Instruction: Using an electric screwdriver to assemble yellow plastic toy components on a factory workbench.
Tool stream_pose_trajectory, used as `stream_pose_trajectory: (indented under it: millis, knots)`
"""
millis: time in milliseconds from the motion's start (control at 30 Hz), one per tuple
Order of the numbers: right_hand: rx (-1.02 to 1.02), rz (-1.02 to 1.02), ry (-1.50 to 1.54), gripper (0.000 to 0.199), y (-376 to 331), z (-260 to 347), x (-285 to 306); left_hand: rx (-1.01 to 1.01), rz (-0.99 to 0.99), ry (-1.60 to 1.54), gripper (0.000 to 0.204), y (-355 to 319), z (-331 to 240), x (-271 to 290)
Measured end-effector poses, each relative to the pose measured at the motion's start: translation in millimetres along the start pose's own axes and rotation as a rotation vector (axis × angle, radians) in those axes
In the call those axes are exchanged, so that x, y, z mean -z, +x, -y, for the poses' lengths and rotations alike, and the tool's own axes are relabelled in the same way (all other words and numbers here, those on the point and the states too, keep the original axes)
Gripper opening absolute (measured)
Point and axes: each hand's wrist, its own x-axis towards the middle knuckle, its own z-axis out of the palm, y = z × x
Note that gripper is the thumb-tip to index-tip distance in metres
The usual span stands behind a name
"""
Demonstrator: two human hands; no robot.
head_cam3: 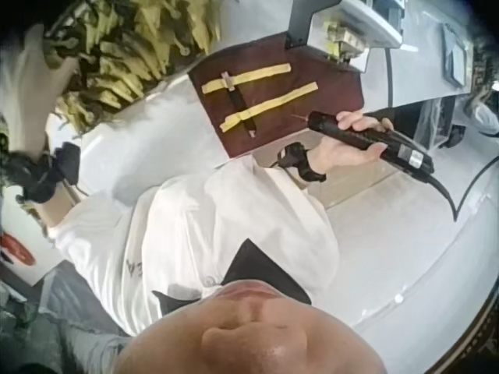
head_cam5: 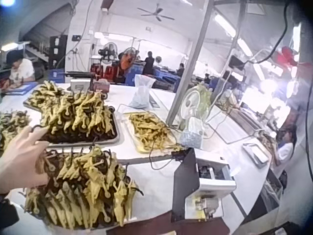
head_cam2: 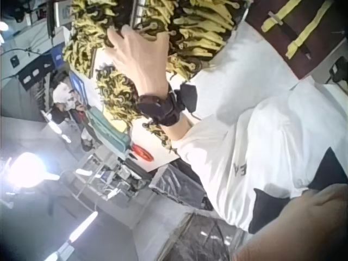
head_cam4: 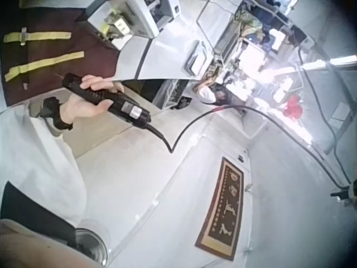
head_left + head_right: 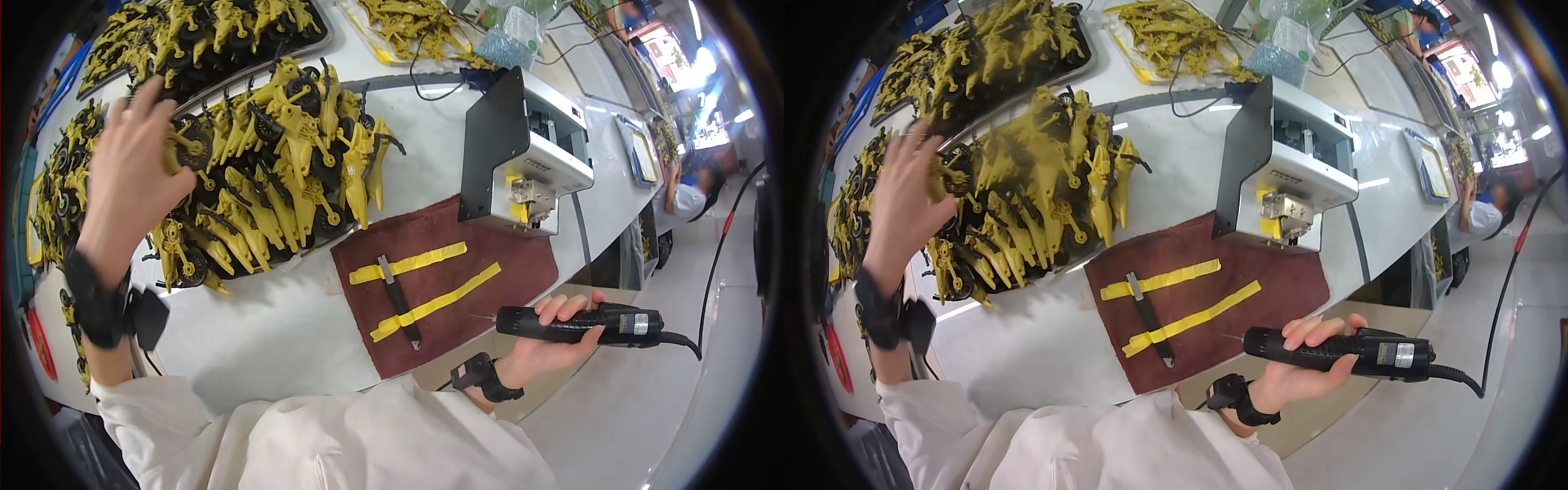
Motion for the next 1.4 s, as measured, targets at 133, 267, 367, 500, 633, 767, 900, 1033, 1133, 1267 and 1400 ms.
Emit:
stream_pose_trajectory:
  millis: [133, 267, 367, 500, 633, 767, 900, 1033, 1133, 1267, 1400]
  knots:
    - [0.014, -0.032, -0.057, 0.052, 6, -1, 17, -0.425, -0.236, -0.554, 0.065, -45, -36, 39]
    - [0.12, 0.075, -0.004, 0.053, 31, 12, -7, -0.885, -0.193, -1.031, 0.05, -89, -132, -19]
    - [0.314, 0.187, 0.052, 0.057, 50, 24, -34, -0.809, 0.098, -0.794, 0.077, -101, -198, -91]
    - [0.415, 0.264, -0.102, 0.052, 86, 17, -54, -0.812, 0.121, -0.702, 0.078, -104, -200, -85]
    - [0.397, 0.23, -0.243, 0.05, 95, -7, -70, -0.805, 0.155, -0.792, 0.082, -115, -197, -95]
    - [0.351, 0.269, -0.332, 0.048, 94, -24, -64, -0.844, 0.148, -0.797, 0.077, -115, -189, -96]
    - [0.232, 0.347, -0.238, 0.051, 82, -17, -59, -0.892, 0.109, -0.777, 0.071, -117, -186, -95]
    - [0.117, 0.537, 0.03, 0.072, 33, -3, -46, -0.881, 0.147, -0.785, 0.069, -113, -187, -97]
    - [0.127, 0.725, 0.103, 0.075, 6, -9, -45, -0.86, 0.152, -0.793, 0.069, -111, -188, -97]
    - [0.135, 0.774, 0.055, 0.074, -7, -21, -48, -0.858, 0.168, -0.793, 0.068, -112, -187, -101]
    - [0.073, 0.739, 0.011, 0.069, -8, -26, -51, -0.868, 0.132, -0.797, 0.066, -113, -189, -101]
